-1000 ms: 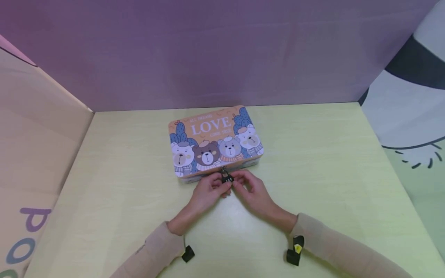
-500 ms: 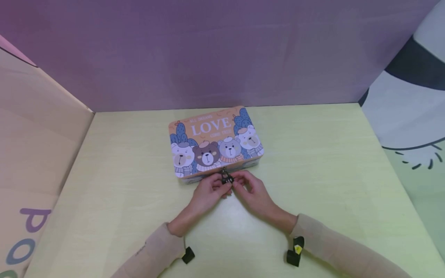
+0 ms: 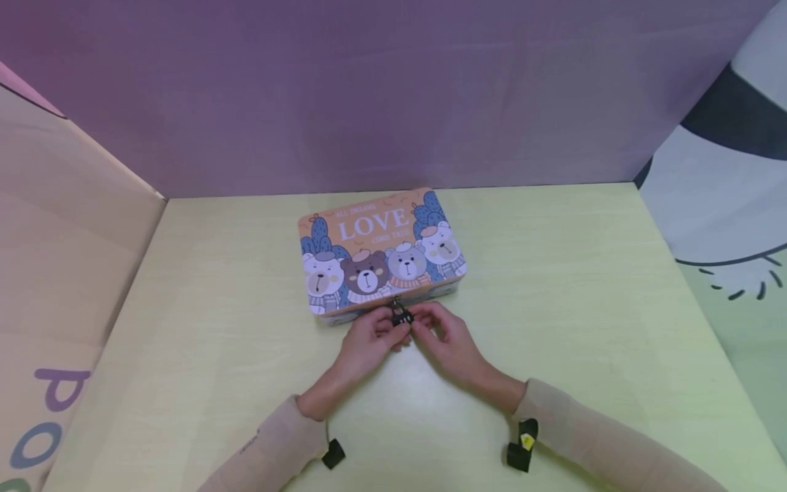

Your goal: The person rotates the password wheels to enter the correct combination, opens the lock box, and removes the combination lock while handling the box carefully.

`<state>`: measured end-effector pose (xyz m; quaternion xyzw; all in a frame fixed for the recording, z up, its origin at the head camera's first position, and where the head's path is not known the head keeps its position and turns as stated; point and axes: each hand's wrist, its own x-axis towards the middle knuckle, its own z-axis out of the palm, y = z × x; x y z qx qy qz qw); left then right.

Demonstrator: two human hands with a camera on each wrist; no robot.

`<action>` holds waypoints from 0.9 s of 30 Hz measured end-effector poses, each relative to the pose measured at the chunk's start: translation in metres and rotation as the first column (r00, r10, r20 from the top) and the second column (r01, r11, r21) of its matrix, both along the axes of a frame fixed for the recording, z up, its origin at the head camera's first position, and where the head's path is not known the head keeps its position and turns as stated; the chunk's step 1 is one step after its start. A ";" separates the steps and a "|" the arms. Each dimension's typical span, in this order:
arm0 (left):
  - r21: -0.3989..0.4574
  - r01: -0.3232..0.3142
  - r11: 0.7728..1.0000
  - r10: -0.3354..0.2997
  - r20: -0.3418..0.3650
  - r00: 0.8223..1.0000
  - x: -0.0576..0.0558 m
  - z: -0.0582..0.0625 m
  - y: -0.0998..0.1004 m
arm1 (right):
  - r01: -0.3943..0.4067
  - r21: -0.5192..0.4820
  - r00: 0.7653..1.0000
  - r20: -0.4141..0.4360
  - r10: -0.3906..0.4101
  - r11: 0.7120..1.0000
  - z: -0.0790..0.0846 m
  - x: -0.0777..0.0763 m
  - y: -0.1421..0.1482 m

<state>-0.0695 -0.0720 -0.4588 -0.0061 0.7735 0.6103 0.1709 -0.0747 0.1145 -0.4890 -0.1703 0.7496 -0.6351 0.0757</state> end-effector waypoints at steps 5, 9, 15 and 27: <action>0.017 0.000 1.000 0.000 0.012 1.000 0.000 0.000 0.000 | -0.002 0.000 1.000 0.000 0.002 1.000 0.000 0.000 0.000; 0.019 0.000 1.000 -0.001 0.022 1.000 -0.001 0.001 0.000 | -0.002 0.005 1.000 -0.005 0.002 1.000 0.000 -0.001 -0.001; 0.013 0.010 1.000 -0.010 0.019 1.000 -0.002 0.000 0.000 | 0.001 0.010 1.000 -0.010 -0.001 1.000 0.001 -0.001 0.000; -0.010 0.006 1.000 -0.006 0.003 1.000 0.000 0.001 -0.001 | 0.006 0.006 1.000 -0.017 -0.006 1.000 -0.001 0.000 0.000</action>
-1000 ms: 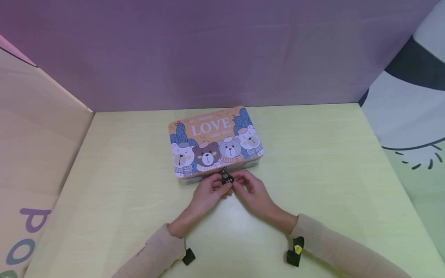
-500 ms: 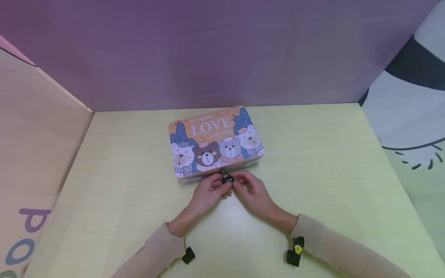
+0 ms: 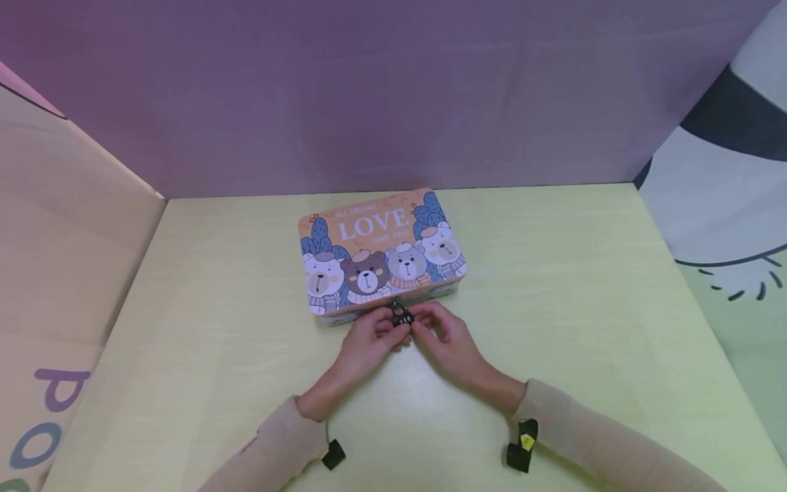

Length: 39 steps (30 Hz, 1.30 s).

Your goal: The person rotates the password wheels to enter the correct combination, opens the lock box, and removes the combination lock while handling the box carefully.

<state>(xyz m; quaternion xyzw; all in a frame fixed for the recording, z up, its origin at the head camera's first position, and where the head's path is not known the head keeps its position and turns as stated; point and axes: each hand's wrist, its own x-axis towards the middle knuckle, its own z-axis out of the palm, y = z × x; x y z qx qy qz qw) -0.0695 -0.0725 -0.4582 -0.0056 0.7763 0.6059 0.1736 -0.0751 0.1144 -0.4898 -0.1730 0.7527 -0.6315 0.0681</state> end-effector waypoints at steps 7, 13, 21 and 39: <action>0.012 -0.004 1.000 0.004 0.008 1.000 -0.001 -0.001 0.000 | -0.003 -0.003 1.000 0.005 0.003 1.000 0.001 0.000 0.000; 0.002 0.002 1.000 -0.002 0.024 1.000 -0.002 0.000 0.000 | -0.005 -0.003 1.000 -0.005 0.005 1.000 0.000 -0.001 0.000; -0.019 0.012 1.000 -0.012 0.024 1.000 -0.003 0.001 0.000 | 0.000 -0.003 1.000 -0.011 0.000 1.000 0.000 -0.002 0.000; -0.014 0.011 1.000 -0.010 0.028 1.000 -0.001 -0.001 -0.001 | 0.002 -0.005 1.000 0.009 -0.002 1.000 0.002 0.001 -0.001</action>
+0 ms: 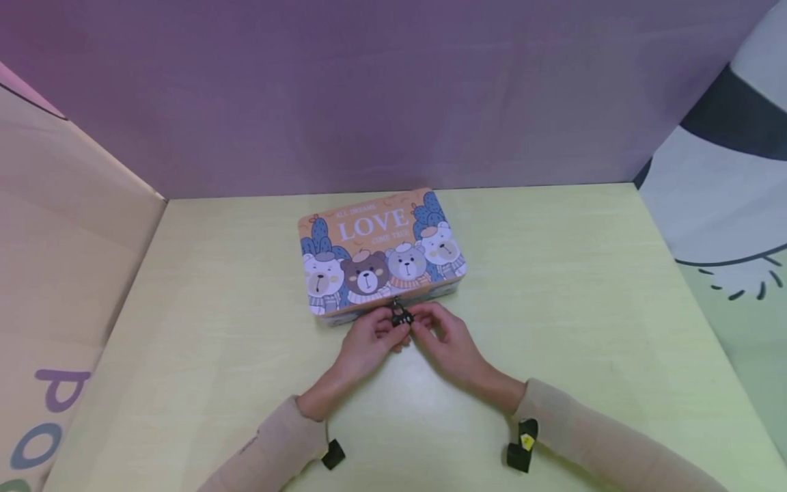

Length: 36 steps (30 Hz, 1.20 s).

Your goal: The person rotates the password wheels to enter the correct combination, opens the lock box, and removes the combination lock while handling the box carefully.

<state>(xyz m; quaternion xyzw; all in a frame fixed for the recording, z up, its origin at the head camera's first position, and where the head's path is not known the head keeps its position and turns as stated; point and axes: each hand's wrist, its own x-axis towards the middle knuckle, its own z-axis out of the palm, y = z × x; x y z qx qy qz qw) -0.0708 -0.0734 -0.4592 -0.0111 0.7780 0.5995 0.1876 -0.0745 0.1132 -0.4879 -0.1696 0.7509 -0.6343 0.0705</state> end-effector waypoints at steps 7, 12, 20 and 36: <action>0.013 -0.009 1.000 0.009 -0.004 1.000 0.001 0.001 0.001 | -0.008 -0.003 1.000 -0.014 0.008 1.000 -0.002 0.000 0.001; 0.016 -0.016 1.000 0.016 -0.006 1.000 0.001 0.001 0.002 | -0.006 -0.001 1.000 -0.012 0.006 1.000 -0.002 0.000 0.001; 0.000 -0.009 1.000 0.009 0.001 1.000 0.000 0.001 0.001 | -0.005 -0.004 1.000 -0.009 0.005 1.000 -0.002 0.000 0.001; 0.016 -0.036 0.999 0.036 -0.002 0.999 0.001 0.000 0.001 | -0.001 -0.007 1.000 -0.019 0.001 1.000 -0.002 -0.001 0.001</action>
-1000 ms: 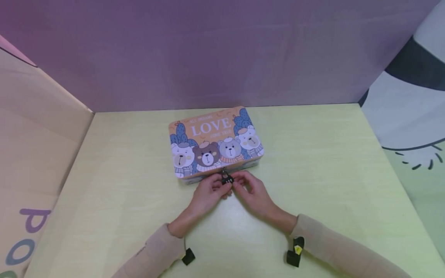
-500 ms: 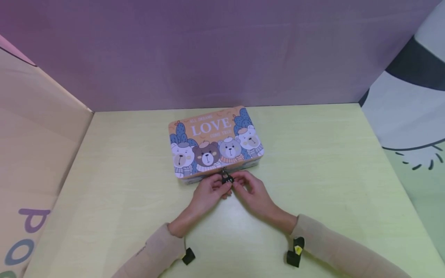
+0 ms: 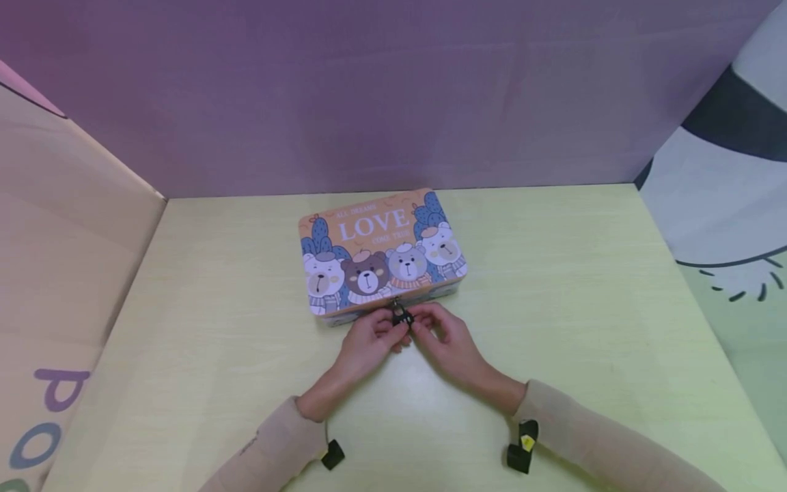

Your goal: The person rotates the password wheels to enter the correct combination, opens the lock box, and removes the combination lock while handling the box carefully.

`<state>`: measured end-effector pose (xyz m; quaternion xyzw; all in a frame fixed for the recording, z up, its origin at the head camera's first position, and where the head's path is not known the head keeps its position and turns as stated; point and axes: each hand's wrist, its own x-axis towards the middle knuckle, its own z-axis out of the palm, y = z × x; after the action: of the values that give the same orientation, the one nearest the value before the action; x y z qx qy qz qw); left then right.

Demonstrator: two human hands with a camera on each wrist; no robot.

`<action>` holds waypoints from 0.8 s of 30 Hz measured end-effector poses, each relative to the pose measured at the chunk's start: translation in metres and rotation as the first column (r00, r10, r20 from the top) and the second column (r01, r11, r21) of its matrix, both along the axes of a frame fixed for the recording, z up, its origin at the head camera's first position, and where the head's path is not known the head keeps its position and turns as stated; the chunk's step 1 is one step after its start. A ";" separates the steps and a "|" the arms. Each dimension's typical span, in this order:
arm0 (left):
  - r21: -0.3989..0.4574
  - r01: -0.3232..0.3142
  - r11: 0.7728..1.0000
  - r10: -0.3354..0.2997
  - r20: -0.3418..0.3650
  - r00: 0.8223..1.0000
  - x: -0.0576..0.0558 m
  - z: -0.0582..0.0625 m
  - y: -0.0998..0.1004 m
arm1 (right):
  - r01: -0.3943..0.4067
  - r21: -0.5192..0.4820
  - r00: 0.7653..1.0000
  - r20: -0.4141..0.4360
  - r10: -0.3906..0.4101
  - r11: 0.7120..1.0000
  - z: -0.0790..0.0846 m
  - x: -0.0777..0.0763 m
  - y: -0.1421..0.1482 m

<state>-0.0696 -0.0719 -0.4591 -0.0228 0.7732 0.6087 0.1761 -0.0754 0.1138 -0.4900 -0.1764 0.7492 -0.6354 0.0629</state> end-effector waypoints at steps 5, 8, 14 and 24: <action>0.015 -0.006 1.000 0.006 0.011 1.000 0.000 0.001 0.000 | 0.002 0.003 1.000 0.001 -0.002 1.000 0.000 0.000 0.000; 0.031 -0.004 1.000 0.003 0.017 1.000 0.000 0.001 0.000 | 0.001 0.002 1.000 0.001 -0.001 1.000 0.000 0.000 0.000; 0.087 -0.005 0.996 0.001 0.054 0.999 -0.001 0.001 0.000 | 0.003 0.002 1.000 -0.006 -0.003 1.000 0.000 0.001 0.000; 0.107 -0.003 0.994 -0.003 0.055 0.998 -0.002 0.002 -0.001 | -0.002 0.003 1.000 -0.008 0.002 1.000 0.000 0.000 0.000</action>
<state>-0.0711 -0.0729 -0.4575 -0.0303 0.7342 0.6486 0.1984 -0.0751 0.1135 -0.4895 -0.1797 0.7502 -0.6334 0.0609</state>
